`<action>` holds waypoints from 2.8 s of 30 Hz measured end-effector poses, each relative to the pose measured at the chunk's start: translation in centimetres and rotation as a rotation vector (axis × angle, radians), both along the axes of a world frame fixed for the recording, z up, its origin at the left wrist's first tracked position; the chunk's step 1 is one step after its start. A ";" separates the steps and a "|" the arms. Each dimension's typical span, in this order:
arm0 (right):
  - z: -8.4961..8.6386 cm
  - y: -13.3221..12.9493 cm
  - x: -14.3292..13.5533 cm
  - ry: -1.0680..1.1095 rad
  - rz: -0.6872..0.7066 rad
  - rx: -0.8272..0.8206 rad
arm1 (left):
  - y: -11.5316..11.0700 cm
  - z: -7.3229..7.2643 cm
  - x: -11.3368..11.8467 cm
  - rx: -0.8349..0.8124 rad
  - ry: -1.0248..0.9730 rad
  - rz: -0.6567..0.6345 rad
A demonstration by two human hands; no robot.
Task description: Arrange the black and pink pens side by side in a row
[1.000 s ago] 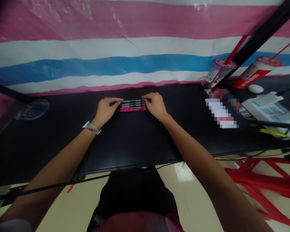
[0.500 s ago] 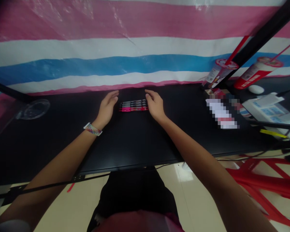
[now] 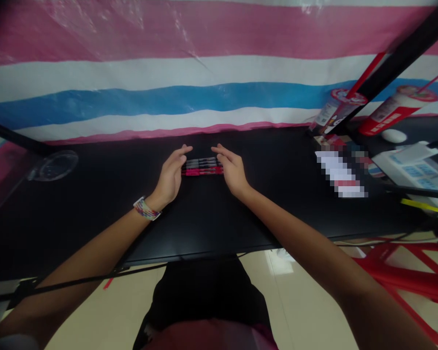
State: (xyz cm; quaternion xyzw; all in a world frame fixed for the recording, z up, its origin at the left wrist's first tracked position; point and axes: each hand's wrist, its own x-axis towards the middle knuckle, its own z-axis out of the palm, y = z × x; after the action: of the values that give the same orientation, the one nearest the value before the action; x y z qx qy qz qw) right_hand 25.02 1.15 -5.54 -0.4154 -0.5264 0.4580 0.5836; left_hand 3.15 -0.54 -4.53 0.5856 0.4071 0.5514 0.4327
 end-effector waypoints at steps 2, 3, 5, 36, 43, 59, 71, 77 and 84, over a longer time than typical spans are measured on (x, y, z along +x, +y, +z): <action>0.1 -0.4 0.1 -0.014 -0.008 -0.011 | -0.3 0.1 0.2 -0.009 -0.003 -0.001; 0.2 -0.5 0.1 -0.027 -0.008 -0.017 | -0.4 0.1 0.3 -0.014 -0.003 0.003; 0.2 -0.7 0.1 -0.063 -0.010 -0.021 | -0.5 0.2 0.5 -0.023 0.004 0.017; 2.9 -4.1 -0.7 -0.924 0.123 0.711 | -0.6 2.1 -1.0 0.252 0.487 0.156; 3.2 -4.0 -0.5 -0.893 0.135 0.702 | -0.8 2.2 -0.7 0.263 0.505 0.150; 3.8 -2.8 0.3 -0.696 0.147 0.602 | -1.7 3.9 -0.5 0.410 0.723 0.055; 4.5 -0.1 3.2 -0.364 0.172 0.174 | -1.0 4.0 -1.1 0.396 0.537 0.207; 4.2 0.1 2.8 -0.145 0.170 0.101 | -0.4 3.5 -1.6 0.368 0.561 0.196; 3.7 0.4 2.6 -0.115 0.150 0.074 | 0.2 3.4 -2.1 0.366 0.560 0.192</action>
State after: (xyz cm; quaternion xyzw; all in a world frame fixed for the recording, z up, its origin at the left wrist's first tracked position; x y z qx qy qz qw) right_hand 27.62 1.52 -1.86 -0.3788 -0.6051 0.4560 0.5315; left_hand 1.08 -0.30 -1.12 0.7412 0.4577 0.4713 0.1379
